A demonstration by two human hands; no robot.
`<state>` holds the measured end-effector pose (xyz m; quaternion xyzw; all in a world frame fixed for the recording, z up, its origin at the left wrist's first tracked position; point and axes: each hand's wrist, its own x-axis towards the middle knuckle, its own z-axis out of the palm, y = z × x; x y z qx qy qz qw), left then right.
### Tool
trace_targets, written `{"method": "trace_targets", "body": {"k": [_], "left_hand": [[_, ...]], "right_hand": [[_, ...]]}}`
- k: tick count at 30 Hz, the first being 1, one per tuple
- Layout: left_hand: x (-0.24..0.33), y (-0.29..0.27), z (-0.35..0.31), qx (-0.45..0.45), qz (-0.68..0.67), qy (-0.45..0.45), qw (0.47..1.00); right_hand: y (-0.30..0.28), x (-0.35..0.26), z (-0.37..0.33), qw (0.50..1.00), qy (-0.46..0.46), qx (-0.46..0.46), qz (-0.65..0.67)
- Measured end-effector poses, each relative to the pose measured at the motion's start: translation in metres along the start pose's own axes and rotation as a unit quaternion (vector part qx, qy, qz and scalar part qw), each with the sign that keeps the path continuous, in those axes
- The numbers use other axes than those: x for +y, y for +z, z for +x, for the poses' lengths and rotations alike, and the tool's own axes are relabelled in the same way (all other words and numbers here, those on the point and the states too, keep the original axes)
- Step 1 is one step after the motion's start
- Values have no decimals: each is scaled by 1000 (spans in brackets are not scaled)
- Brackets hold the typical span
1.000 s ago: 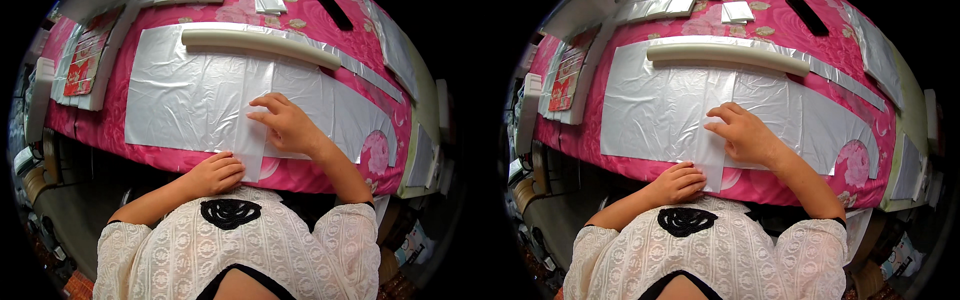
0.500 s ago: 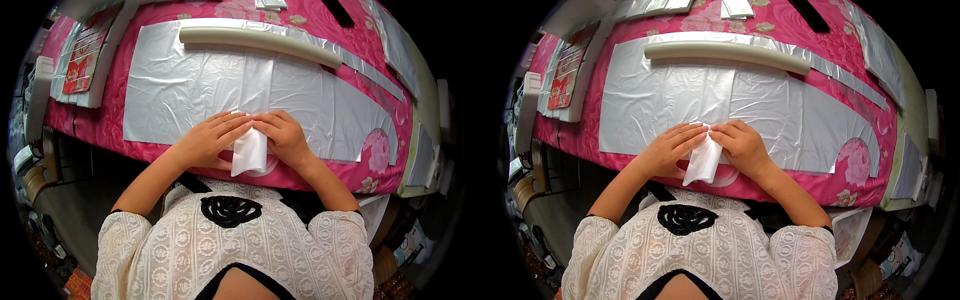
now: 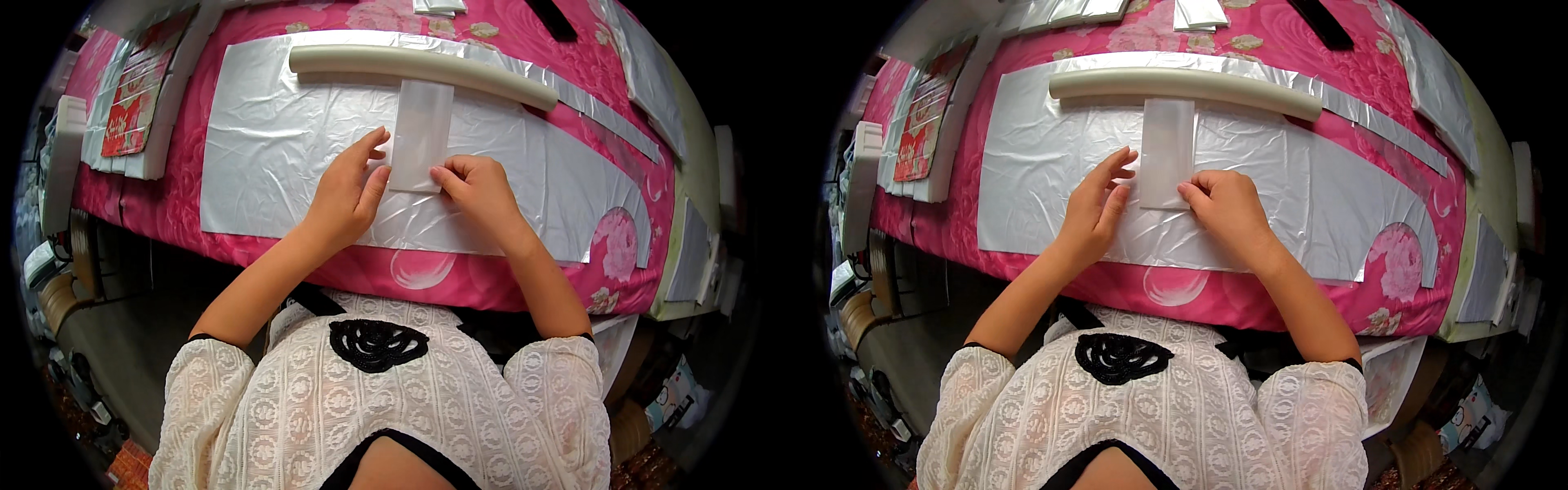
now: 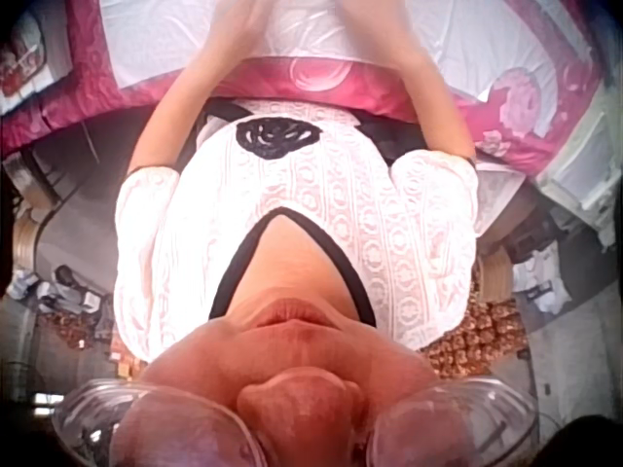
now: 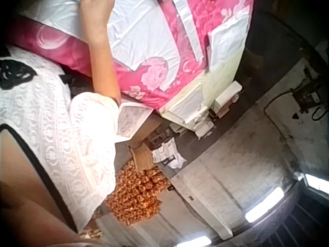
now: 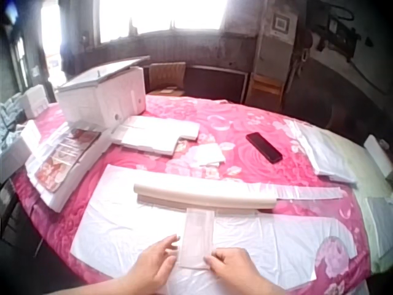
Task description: The person wraps small rectangular items in clear plastic film on a pink floral tablecloth. They unroll the film, place an item, fold the film around it, and set the wrapped package aside. The process is repeated multiple times with items stacked on the table.
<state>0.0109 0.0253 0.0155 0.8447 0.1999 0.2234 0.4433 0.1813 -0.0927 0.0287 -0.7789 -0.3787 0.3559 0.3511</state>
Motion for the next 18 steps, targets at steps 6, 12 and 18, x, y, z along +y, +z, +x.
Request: {"method": "trace_targets", "body": {"k": [6,12,18], "left_hand": [[3,19,-13,-171,291,108,935],[1,22,-17,-173,300,87,934],[-2,17,-9,-135,269,138,944]], "right_hand": [[-8,-11,18,991,111,-59,47],[12,1,0,900,-215,260,-276],[-9,23,19,878,-387,55,-277]]}}
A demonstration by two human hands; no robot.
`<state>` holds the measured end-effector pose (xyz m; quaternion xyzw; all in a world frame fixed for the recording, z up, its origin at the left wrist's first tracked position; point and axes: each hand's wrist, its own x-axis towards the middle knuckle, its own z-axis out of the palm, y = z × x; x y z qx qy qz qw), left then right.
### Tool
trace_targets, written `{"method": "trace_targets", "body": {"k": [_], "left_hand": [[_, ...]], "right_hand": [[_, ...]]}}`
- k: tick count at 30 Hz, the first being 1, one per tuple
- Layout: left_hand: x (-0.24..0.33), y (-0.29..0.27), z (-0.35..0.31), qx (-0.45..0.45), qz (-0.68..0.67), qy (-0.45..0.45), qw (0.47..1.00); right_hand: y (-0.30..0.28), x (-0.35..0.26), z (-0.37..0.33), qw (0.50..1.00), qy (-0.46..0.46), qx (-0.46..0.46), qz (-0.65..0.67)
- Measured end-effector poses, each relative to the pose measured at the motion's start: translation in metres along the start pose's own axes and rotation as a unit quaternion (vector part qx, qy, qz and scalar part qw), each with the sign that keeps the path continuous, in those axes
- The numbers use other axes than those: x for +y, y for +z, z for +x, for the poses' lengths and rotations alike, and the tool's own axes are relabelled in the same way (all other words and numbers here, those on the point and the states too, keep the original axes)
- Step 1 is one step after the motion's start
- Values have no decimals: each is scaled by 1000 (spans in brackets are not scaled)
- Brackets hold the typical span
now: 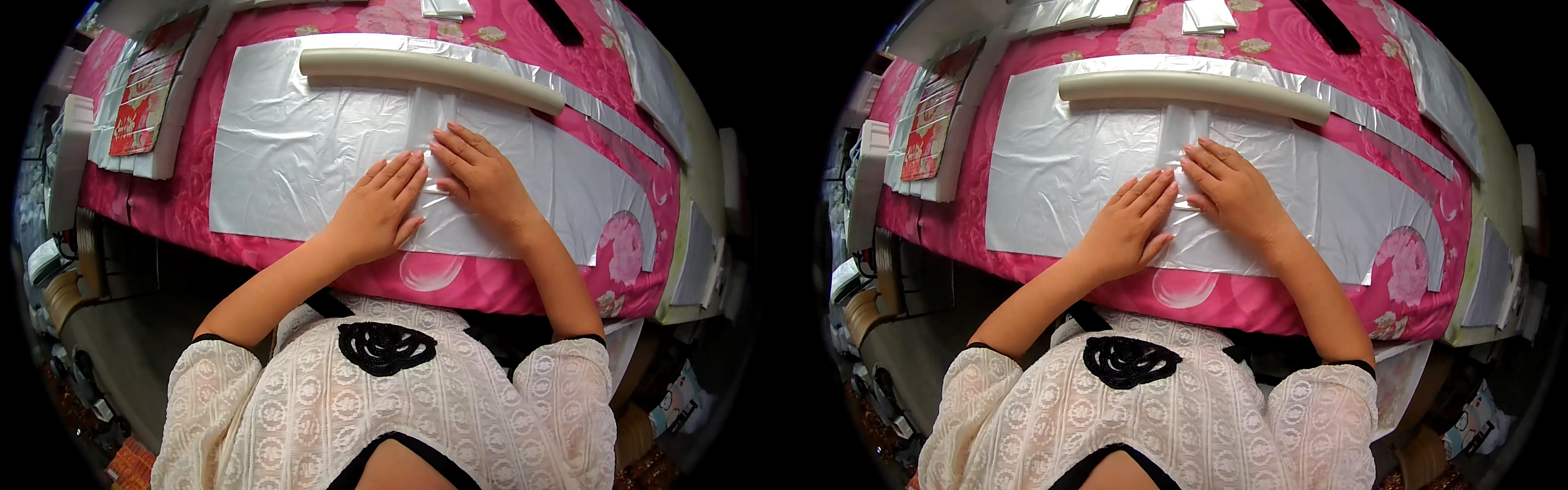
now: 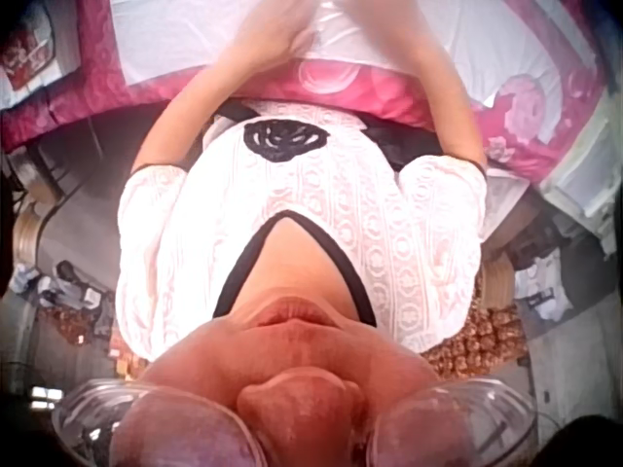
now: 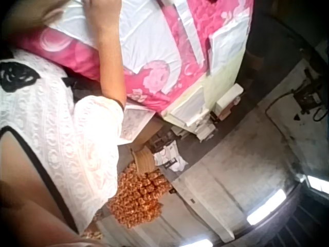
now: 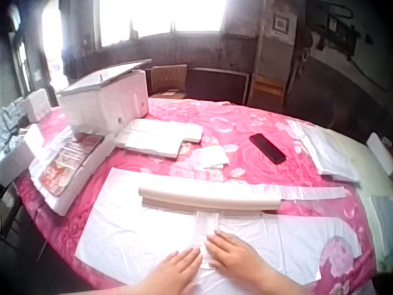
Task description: The person wraps small rectangular items in clear plastic film on a pink floral tablecloth. They unroll the film, place an item, fold the film around it, and set the wrapped package aside. The process is repeated multiple times with items stacked on the table.
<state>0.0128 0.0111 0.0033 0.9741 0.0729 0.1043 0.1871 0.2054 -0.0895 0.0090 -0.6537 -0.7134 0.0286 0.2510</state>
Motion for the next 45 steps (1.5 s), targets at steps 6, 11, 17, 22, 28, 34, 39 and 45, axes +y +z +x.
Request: {"method": "trace_targets", "body": {"k": [6,11,17,22,28,34,39,45], "left_hand": [[-23,2,13,122,7,104,987],[-15,-2,11,116,-106,65,986],[1,-25,-24,30,-106,129,986],[-2,-11,-32,27,-79,89,993],[2,-2,-28,98,-117,18,988],[6,-7,-15,90,-322,-242,911],[-5,-17,3,60,-344,-326,878],[-4,-11,3,124,-22,-111,986]], "right_hand": [[-9,14,11,997,-15,-14,77],[-6,8,9,996,-39,21,74],[5,-28,-27,992,-107,42,49],[5,-34,-30,993,-84,54,60],[5,-26,-26,986,11,52,157],[-10,-33,1,901,304,-63,304],[-11,-20,28,866,389,-183,254],[-12,-20,36,869,386,-216,222]]}}
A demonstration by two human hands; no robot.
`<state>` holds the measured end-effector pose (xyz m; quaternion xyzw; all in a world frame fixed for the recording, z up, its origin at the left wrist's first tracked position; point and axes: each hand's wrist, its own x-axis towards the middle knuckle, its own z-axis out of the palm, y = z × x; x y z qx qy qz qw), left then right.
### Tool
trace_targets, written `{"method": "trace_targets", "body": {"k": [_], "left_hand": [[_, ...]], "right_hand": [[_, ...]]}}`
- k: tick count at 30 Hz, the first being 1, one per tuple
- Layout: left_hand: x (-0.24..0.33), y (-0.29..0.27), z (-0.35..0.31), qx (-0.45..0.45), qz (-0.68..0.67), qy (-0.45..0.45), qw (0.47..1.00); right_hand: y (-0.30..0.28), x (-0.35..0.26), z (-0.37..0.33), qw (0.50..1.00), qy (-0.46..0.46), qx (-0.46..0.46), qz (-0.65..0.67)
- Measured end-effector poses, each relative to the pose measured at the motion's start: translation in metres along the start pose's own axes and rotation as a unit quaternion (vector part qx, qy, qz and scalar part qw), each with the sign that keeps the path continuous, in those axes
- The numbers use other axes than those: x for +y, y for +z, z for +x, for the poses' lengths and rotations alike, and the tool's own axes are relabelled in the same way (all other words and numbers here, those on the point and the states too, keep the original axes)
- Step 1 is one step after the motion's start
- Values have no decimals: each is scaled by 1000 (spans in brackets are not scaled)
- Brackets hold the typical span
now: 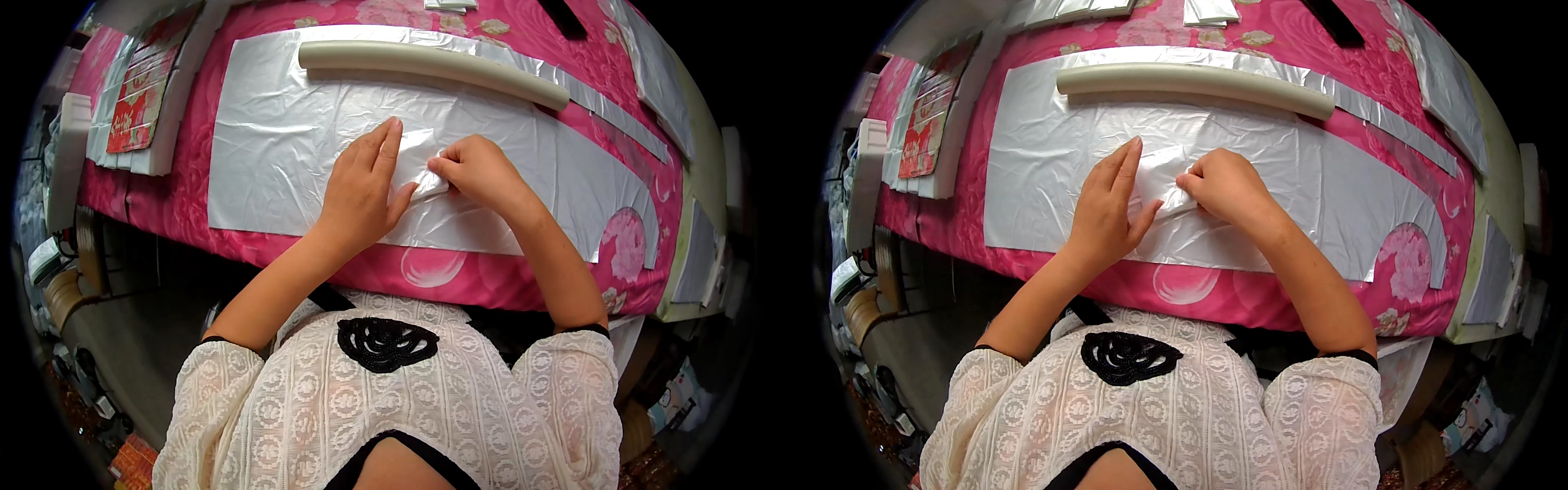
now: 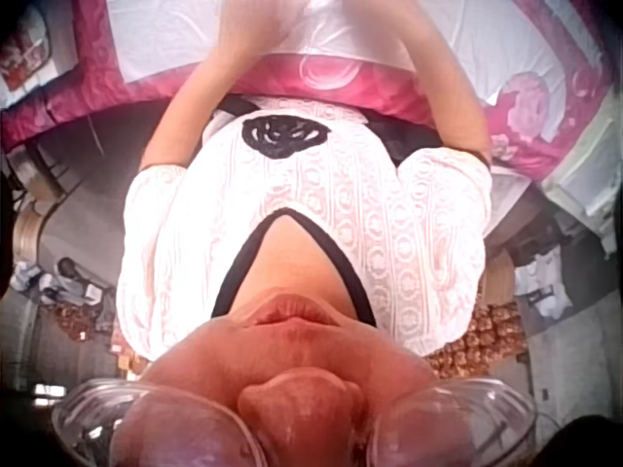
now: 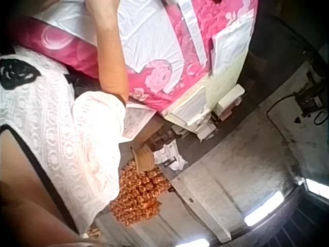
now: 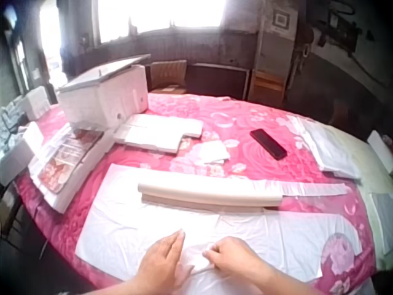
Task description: The person wraps small rectangular items in clear plastic film on a pink floral tablecloth. They unroll the film, place an item, fold the film around it, and set the wrapped package aside. The process is repeated multiple times with items stacked on the table.
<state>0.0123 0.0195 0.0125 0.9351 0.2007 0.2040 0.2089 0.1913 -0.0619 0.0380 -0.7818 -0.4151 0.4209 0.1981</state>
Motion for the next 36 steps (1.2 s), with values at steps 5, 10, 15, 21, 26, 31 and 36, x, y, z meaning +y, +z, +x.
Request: {"method": "trace_targets", "body": {"k": [5,10,15,21,26,31,36], "left_hand": [[15,31,1,-68,54,24,996],[12,40,-2,-75,55,16,996],[11,34,0,-69,50,15,996],[1,-17,-43,-54,-355,-104,927],[-11,-59,-118,-224,-538,-416,698],[-8,-61,-160,-94,-581,-562,582],[-12,-61,-164,-100,-476,-495,720]], "right_hand": [[2,1,1,1000,7,11,3],[7,-3,-10,998,-7,60,-32],[13,11,-35,973,-31,152,-171],[23,1,-17,898,-301,240,-214],[76,-15,22,894,-335,177,-238],[156,-55,-21,929,-347,83,-100],[172,-67,-40,885,-457,-38,-80]]}}
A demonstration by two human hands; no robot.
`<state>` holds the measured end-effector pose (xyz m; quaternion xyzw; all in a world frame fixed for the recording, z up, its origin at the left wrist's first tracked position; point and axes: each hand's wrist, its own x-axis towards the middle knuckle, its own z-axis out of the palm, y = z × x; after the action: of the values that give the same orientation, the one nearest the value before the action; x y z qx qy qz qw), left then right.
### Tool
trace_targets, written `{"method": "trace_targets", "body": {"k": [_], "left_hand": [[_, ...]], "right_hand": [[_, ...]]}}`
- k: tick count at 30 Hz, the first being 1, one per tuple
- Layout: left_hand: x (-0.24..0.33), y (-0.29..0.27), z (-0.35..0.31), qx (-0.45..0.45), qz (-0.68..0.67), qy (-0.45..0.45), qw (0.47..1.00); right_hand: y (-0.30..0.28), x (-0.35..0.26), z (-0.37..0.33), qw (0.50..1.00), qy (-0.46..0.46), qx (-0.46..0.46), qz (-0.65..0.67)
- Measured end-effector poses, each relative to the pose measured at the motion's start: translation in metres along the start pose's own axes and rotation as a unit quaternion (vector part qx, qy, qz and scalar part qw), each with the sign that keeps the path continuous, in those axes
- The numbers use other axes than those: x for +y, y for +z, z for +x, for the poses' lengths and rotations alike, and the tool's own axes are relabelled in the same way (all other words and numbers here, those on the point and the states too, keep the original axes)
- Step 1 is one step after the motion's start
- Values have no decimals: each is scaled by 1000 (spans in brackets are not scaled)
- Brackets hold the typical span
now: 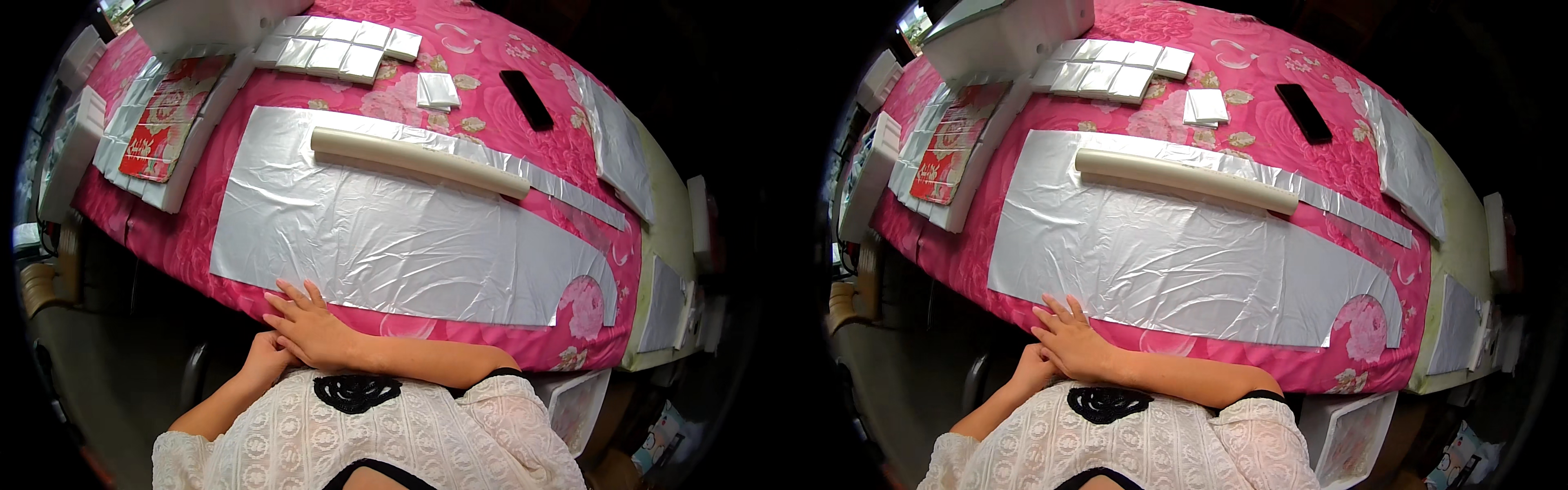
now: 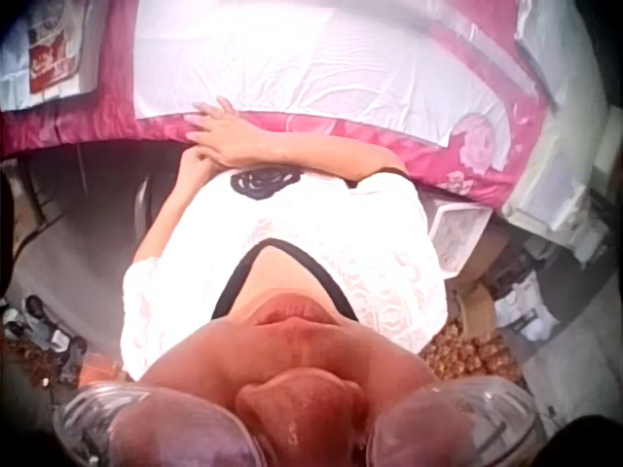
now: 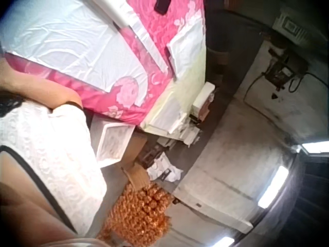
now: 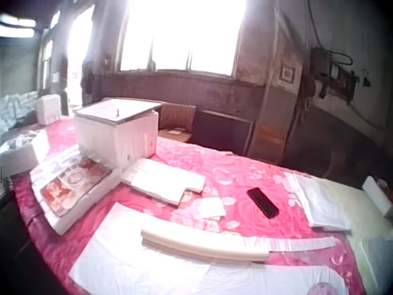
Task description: The person wraps small rectangular items in clear plastic film on a pink floral tablecloth. They unroll the film, place an item, fold the film around it, and set the wrapped package aside. The process is repeated multiple times with items stacked on the table.
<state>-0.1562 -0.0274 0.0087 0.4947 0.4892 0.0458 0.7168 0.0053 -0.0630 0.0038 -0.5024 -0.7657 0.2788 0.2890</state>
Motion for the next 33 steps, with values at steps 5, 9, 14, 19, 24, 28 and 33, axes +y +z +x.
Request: {"method": "trace_targets", "body": {"k": [5,9,14,19,24,28,33], "left_hand": [[49,1,-1,63,324,232,915],[64,3,7,132,329,388,851],[70,11,13,74,356,424,829],[74,15,18,52,357,427,829],[80,11,23,53,367,417,830],[87,21,32,22,357,443,822],[102,59,61,-93,370,437,814]], "right_hand": [[-80,39,-8,996,-65,-23,-61],[-165,93,-1,984,58,166,24],[-262,219,36,826,219,462,237],[-284,278,41,777,488,388,-89],[-279,249,32,796,409,361,-262],[-259,192,-40,916,311,236,-89],[-217,106,-115,900,357,165,-188]]}}
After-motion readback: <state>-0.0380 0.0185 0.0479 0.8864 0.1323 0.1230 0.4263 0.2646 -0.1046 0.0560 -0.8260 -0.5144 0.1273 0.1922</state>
